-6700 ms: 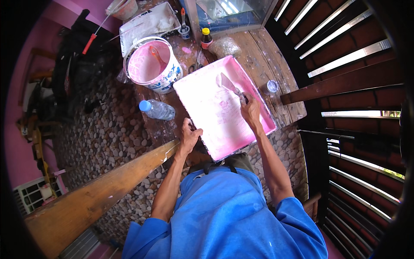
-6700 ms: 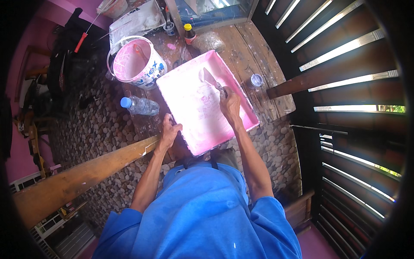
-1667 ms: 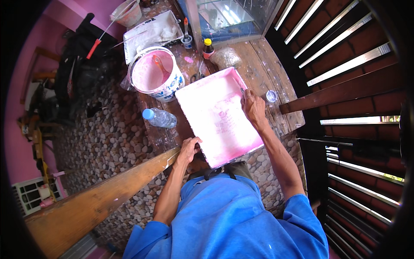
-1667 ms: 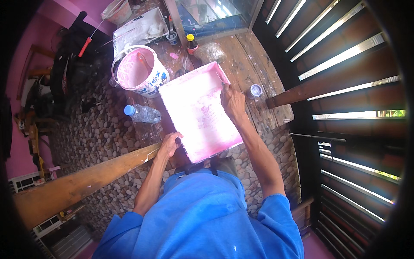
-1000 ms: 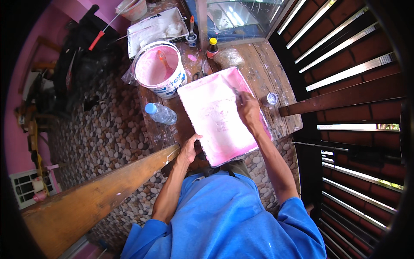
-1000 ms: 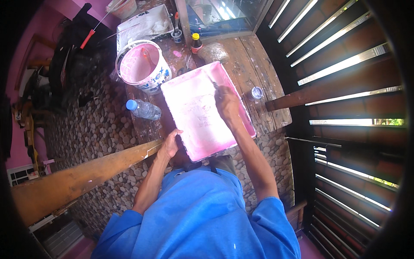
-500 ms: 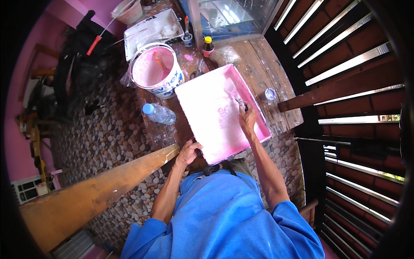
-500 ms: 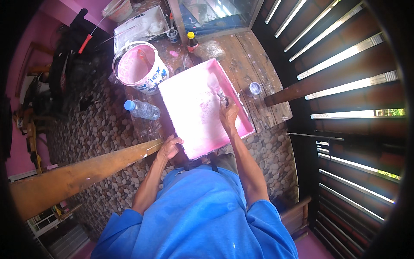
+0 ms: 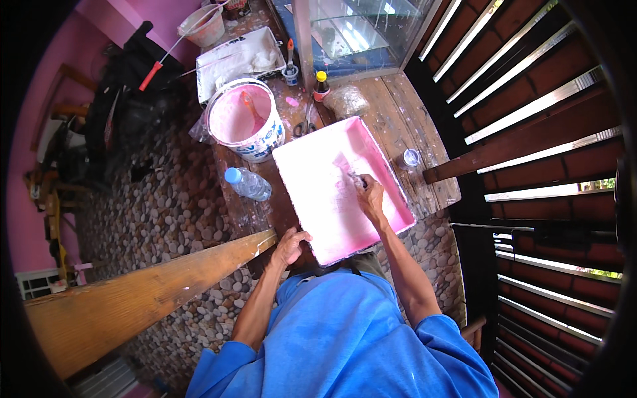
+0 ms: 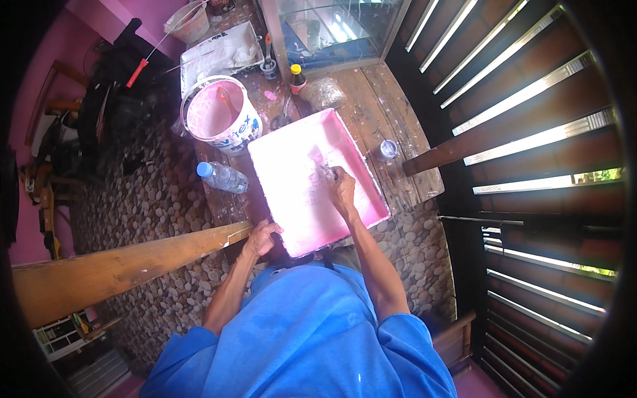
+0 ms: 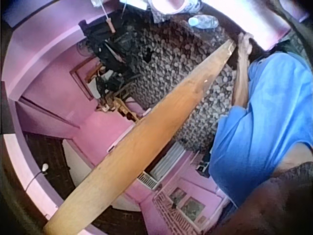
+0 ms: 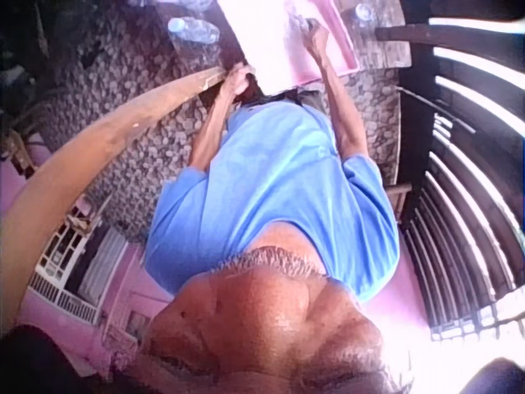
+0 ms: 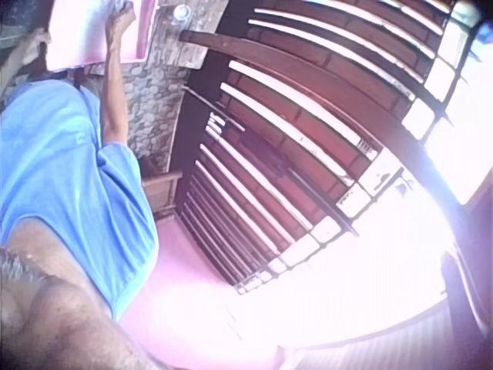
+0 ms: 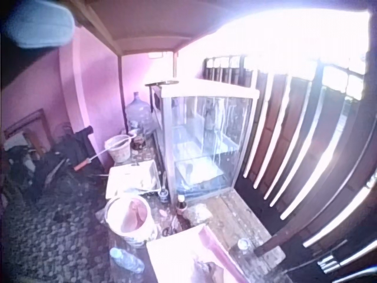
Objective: The person mixes pink and white paint in a tray using a scraper and then pours water from a bottle into the mixture.
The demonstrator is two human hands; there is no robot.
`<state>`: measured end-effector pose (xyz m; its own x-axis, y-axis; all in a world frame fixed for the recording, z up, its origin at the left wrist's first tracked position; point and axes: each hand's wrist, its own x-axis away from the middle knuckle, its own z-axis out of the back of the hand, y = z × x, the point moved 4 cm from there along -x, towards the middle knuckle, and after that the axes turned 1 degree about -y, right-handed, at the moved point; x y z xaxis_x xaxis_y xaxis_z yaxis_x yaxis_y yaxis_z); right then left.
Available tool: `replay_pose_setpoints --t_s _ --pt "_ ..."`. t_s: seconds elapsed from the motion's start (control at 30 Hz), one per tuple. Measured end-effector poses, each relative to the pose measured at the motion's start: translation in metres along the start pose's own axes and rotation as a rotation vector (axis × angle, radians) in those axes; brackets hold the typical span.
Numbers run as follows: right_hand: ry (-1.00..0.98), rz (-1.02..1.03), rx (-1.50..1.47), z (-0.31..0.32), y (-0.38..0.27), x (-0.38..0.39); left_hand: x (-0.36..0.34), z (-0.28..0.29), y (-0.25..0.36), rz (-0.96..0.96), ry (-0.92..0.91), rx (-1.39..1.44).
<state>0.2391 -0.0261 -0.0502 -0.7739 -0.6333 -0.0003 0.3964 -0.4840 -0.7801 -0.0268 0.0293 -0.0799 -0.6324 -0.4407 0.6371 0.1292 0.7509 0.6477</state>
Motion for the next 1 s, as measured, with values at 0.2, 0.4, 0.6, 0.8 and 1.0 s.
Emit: replay_pose_setpoints --t_s 0.2,0.4,0.6,0.8,1.0 --pt "0.056 -0.061 -0.066 0.006 -0.004 0.005 0.003 0.001 -0.003 0.009 -0.003 0.020" --pt "-0.169 -0.013 -0.144 -0.016 -0.021 0.008 0.008 -0.010 0.006 0.049 -0.011 0.028" --pt "-0.001 -0.028 -0.035 -0.012 -0.030 0.006 0.005 0.000 -0.001 -0.004 0.019 0.029" --pt "-0.117 0.019 -0.237 -0.034 -0.041 0.013 0.020 -0.019 0.026 0.039 0.083 -0.087" --pt "-0.160 0.333 -0.094 -0.028 -0.062 0.017 0.002 -0.005 0.004 0.005 -0.053 0.032"
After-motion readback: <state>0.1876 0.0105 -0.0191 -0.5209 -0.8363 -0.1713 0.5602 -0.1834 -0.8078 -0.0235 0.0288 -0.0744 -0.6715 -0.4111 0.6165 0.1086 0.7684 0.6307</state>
